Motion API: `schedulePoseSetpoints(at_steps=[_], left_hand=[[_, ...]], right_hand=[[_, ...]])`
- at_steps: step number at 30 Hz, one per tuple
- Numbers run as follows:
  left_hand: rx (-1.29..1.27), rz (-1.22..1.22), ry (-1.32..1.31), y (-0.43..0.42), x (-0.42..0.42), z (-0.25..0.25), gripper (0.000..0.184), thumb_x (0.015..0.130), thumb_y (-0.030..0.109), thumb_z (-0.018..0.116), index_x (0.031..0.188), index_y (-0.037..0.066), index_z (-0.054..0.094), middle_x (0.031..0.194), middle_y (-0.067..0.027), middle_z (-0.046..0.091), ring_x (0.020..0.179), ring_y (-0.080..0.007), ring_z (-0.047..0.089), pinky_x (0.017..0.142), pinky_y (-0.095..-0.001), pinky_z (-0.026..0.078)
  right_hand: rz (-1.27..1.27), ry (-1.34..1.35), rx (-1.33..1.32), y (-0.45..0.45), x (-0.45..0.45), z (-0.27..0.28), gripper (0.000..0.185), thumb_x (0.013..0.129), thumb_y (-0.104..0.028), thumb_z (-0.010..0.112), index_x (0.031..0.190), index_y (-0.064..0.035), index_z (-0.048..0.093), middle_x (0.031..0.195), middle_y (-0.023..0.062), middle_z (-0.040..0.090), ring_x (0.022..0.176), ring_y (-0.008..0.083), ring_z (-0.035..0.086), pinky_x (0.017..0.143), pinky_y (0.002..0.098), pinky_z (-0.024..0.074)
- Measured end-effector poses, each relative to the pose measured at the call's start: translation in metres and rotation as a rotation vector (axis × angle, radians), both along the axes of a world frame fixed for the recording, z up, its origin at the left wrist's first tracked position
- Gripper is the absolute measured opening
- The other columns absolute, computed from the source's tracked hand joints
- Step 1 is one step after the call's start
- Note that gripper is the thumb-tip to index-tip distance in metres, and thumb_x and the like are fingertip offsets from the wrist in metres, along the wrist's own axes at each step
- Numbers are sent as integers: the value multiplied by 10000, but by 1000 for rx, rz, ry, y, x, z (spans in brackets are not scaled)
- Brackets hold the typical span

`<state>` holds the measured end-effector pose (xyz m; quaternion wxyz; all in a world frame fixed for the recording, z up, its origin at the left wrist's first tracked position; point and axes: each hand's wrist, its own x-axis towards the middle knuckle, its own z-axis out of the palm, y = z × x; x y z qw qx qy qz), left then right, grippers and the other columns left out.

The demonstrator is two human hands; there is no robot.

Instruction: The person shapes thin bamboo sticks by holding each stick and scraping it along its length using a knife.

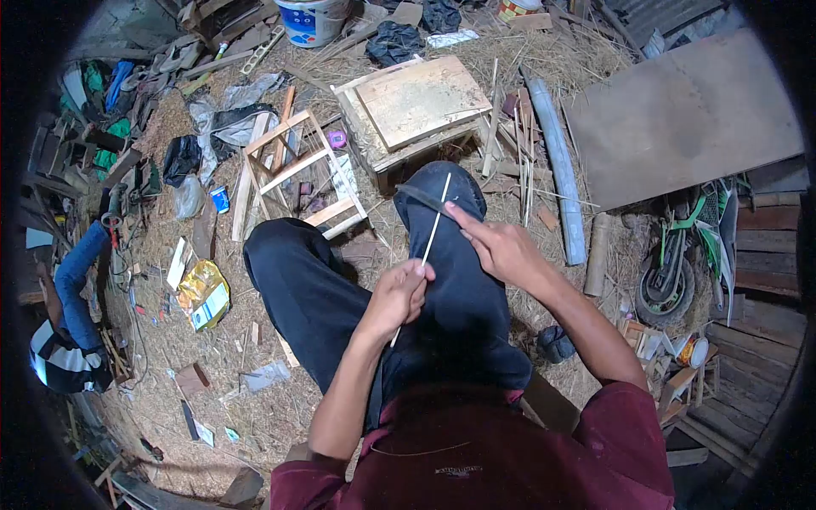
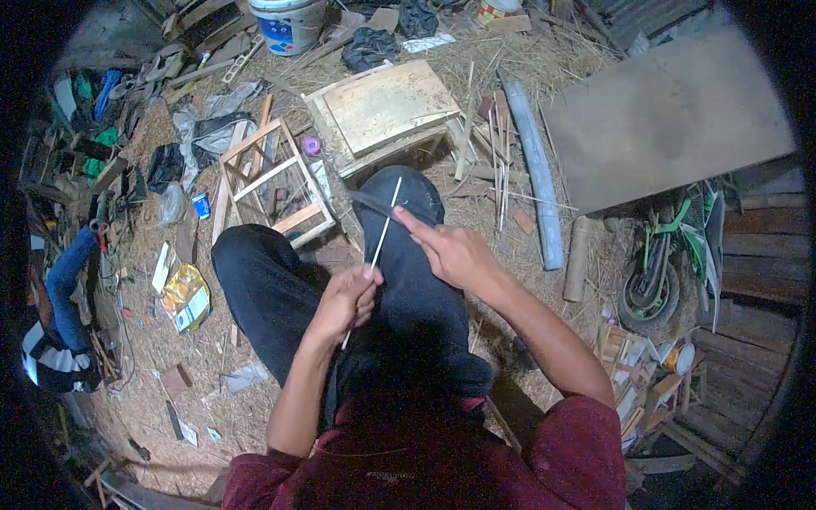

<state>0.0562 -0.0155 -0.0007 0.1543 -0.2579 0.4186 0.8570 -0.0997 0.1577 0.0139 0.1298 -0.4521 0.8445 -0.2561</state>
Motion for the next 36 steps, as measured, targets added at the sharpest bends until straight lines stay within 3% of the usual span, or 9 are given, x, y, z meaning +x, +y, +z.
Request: schedulePoseSetpoints(at_steps=[5, 9, 14, 25, 28, 31, 34, 36], left_hand=[[166, 36, -21, -3, 16, 14, 238, 1042, 259, 424, 935, 77, 533, 538, 78, 306, 373, -28, 233, 352, -209, 190], [239, 47, -18, -6, -28, 3, 189, 1025, 204, 433, 946, 64, 532, 529, 74, 328, 340, -31, 245, 319, -206, 191], [223, -52, -25, -10, -37, -1, 171, 1014, 198, 450, 917, 79, 526, 524, 74, 325, 337, -32, 238, 317, -202, 179], [313, 58, -126, -7, 49, 8, 227, 1028, 220, 446, 874, 73, 525, 504, 71, 325, 323, -36, 249, 310, -207, 181], [255, 71, -44, -11, 19, 2, 235, 1032, 230, 429, 933, 54, 549, 524, 71, 337, 334, -36, 256, 314, -205, 192], [176, 14, -13, -8, -18, 5, 229, 1023, 224, 431, 949, 46, 554, 546, 66, 346, 366, -41, 271, 333, -208, 196], [149, -47, -18, -2, -42, 1, 203, 1008, 202, 433, 932, 50, 544, 558, 65, 334, 379, -54, 251, 347, -221, 189], [155, -35, -56, -4, -48, 0, 205, 1009, 205, 432, 910, 60, 537, 556, 66, 328, 381, -53, 243, 347, -224, 190]], right_hand=[[30, -31, -15, -2, 0, 1, 574, 925, -142, 553, 1460, -279, 399, 669, 185, 612, 592, 372, 616, 563, 468, 498], [154, -30, 66, -1, 7, 10, 589, 918, -150, 557, 1462, -307, 392, 648, 165, 599, 578, 361, 615, 544, 460, 493], [59, -36, 25, -3, 9, -1, 580, 927, -170, 553, 1462, -318, 387, 685, 175, 624, 596, 379, 617, 552, 472, 496], [-72, -84, 0, 0, -15, -1, 541, 943, -136, 525, 1460, -239, 400, 709, 233, 607, 602, 398, 605, 583, 465, 484], [-118, -138, -160, -1, -4, -8, 536, 943, -130, 522, 1459, -220, 406, 714, 234, 602, 616, 387, 611, 572, 445, 481], [-58, -75, -172, 2, 5, -12, 549, 936, -146, 542, 1456, -261, 411, 688, 198, 605, 608, 362, 617, 548, 440, 481], [92, -36, 75, 0, 6, 11, 578, 919, -181, 567, 1453, -331, 402, 664, 159, 604, 591, 344, 615, 541, 453, 491], [103, -73, 43, -2, -3, 9, 593, 901, -122, 567, 1448, -300, 424, 655, 157, 588, 582, 344, 598, 560, 442, 485]])
